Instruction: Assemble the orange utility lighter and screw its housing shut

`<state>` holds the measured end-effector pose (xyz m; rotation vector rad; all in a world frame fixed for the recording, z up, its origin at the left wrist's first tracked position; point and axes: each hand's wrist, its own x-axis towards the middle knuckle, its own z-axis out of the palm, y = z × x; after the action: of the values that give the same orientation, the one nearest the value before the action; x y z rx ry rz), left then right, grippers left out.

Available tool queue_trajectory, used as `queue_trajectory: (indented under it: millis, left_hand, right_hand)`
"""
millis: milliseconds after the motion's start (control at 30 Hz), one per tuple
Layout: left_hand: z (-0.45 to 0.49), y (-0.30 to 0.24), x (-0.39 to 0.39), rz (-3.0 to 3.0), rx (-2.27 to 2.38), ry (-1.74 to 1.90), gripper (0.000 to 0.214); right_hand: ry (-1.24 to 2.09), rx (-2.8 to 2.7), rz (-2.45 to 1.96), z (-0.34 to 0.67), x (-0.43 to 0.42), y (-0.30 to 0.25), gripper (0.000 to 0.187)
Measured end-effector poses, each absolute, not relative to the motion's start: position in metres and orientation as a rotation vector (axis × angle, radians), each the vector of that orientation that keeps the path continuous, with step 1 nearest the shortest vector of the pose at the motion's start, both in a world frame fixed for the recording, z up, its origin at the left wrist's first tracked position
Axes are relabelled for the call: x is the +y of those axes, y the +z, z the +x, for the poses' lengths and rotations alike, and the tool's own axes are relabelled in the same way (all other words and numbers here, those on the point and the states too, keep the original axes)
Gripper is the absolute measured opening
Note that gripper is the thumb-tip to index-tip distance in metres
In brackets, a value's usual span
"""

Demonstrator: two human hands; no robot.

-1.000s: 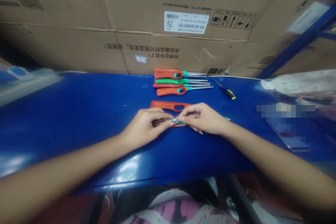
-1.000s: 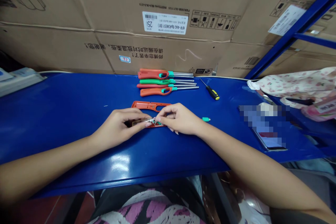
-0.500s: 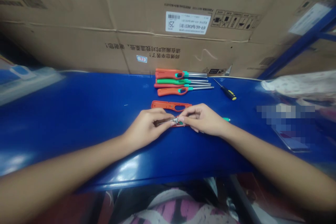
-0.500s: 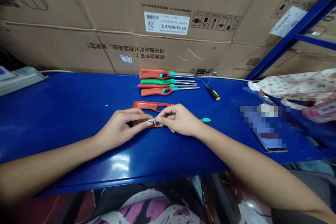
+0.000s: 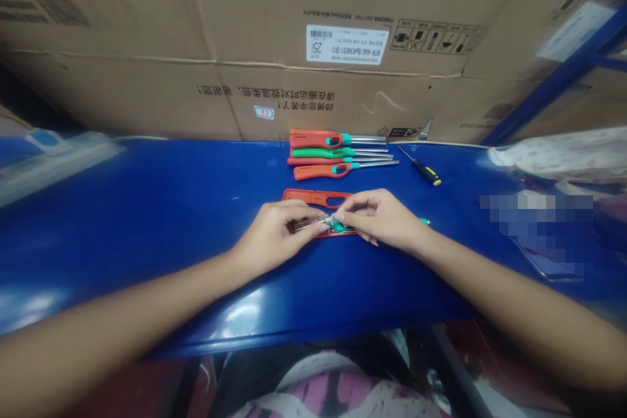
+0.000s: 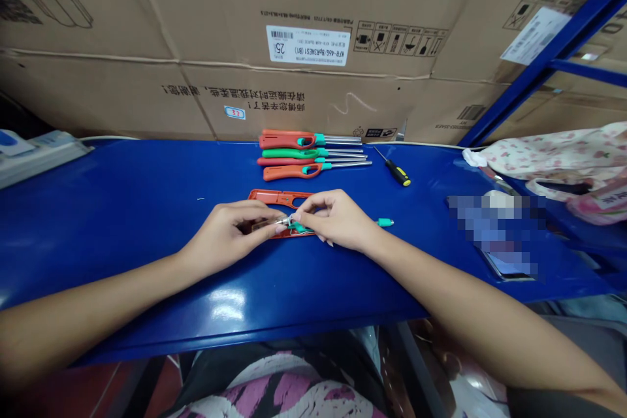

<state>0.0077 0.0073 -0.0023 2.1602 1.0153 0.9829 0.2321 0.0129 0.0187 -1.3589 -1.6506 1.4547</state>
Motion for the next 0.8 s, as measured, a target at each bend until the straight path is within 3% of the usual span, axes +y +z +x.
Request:
queue_trajectory:
  millis: [333, 667, 800]
  left_hand:
    - [0.009, -0.006, 0.007, 2.118, 1.02, 0.981, 0.013]
    - [0.009, 0.005, 0.008, 2.149, 1.065, 0.945, 0.014]
    - [0.0, 0.021, 0.009, 2.248, 1.077, 0.802, 0.021]
  right_hand:
    - [1.441, -1.601, -1.319, 0.227, 0.011, 0.014, 0.028]
    - [1.407, -1.698, -1.338, 0.228, 0.009, 0.019, 0.039]
    - [1.039, -1.925, -1.294, 0.236, 0.013, 0.022, 0.034]
